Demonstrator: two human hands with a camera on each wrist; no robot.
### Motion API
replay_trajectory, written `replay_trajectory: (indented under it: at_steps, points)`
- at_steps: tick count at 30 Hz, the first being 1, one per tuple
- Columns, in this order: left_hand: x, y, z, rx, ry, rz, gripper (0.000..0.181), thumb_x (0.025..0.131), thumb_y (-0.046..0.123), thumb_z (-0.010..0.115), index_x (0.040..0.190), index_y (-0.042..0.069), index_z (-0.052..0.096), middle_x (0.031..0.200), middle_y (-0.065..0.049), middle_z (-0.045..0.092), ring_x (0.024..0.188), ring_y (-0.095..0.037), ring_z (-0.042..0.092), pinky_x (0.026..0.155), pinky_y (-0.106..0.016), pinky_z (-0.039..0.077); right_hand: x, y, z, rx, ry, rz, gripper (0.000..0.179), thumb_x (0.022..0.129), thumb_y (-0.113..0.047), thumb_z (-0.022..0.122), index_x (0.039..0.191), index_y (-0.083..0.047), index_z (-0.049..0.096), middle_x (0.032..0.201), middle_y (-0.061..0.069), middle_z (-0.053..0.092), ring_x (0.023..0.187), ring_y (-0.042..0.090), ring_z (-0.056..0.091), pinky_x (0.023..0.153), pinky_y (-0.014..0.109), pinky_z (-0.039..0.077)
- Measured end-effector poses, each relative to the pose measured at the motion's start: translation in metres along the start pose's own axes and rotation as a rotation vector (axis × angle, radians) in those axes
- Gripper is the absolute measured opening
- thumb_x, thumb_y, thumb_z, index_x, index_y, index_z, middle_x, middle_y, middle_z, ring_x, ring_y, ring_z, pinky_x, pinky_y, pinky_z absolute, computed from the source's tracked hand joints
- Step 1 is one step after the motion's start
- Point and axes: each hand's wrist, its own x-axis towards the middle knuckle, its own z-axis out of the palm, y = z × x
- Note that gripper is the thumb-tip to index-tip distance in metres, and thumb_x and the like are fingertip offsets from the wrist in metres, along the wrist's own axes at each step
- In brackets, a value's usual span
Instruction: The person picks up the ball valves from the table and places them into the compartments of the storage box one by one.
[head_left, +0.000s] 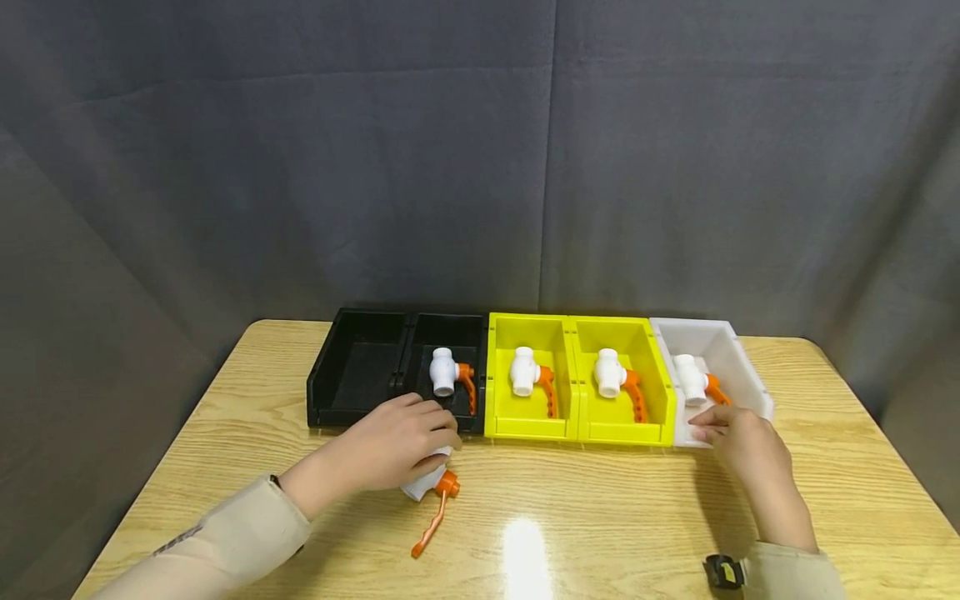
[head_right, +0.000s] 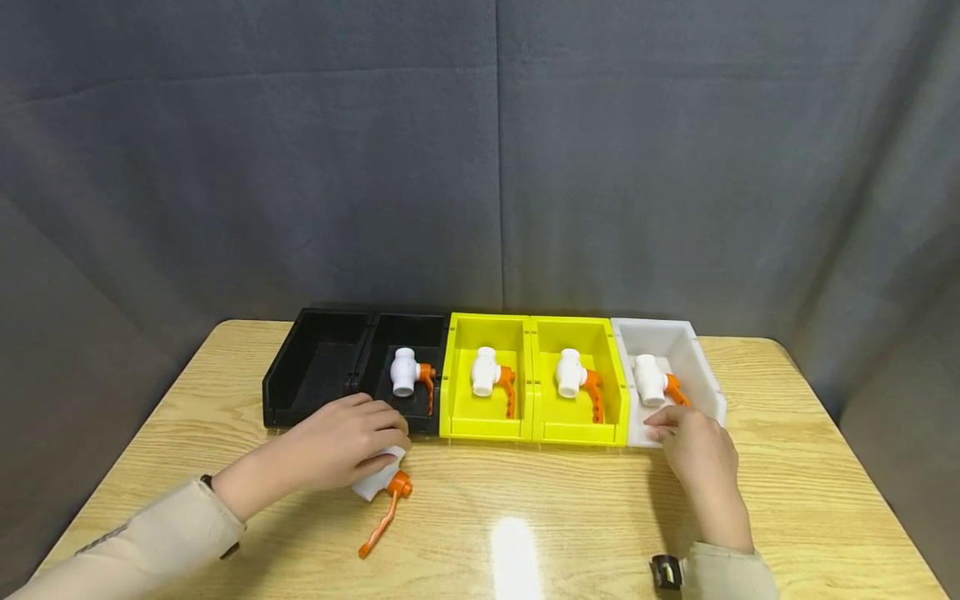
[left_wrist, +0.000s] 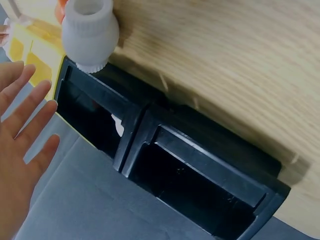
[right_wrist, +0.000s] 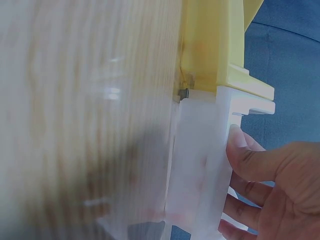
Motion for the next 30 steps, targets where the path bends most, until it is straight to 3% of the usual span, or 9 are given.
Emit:
replay_trajectory:
  at_steps: [11, 20, 30]
  points:
    - [-0.013, 0.002, 0.013, -0.037, -0.066, -0.028, 0.017, 0.093, 0.033, 0.070, 0.105, 0.021, 0.070, 0.111, 0.006, 0.067, 0.102, -0.014, 0.061, 0.088, -0.033, 0.051, 0.003, 0.001, 0.001, -0.002, -0.016, 0.020, 0.008, 0.088, -0.012, 0.075, 0.093, -0.005, 0.076, 0.111, 0.028, 0.066, 0.091, 0.048, 0.062, 0.064, 0.051, 0.046]
    - [-0.020, 0.006, 0.015, -0.081, -0.220, -0.095, 0.043, 0.088, 0.044, 0.072, 0.125, 0.022, 0.066, 0.134, 0.004, 0.060, 0.124, -0.017, 0.053, 0.103, -0.044, 0.045, 0.002, 0.000, 0.001, -0.001, -0.007, 0.004, 0.011, 0.089, -0.013, 0.074, 0.096, -0.005, 0.076, 0.107, 0.025, 0.068, 0.092, 0.049, 0.062, 0.066, 0.052, 0.046]
    - [-0.024, 0.007, 0.021, -0.129, -0.265, -0.122, 0.057, 0.083, 0.045, 0.078, 0.133, 0.024, 0.062, 0.143, 0.004, 0.052, 0.130, -0.017, 0.049, 0.106, -0.042, 0.042, 0.001, 0.000, 0.000, 0.003, -0.015, 0.013, 0.011, 0.088, -0.013, 0.075, 0.095, -0.004, 0.075, 0.105, 0.025, 0.069, 0.090, 0.048, 0.062, 0.066, 0.052, 0.046]
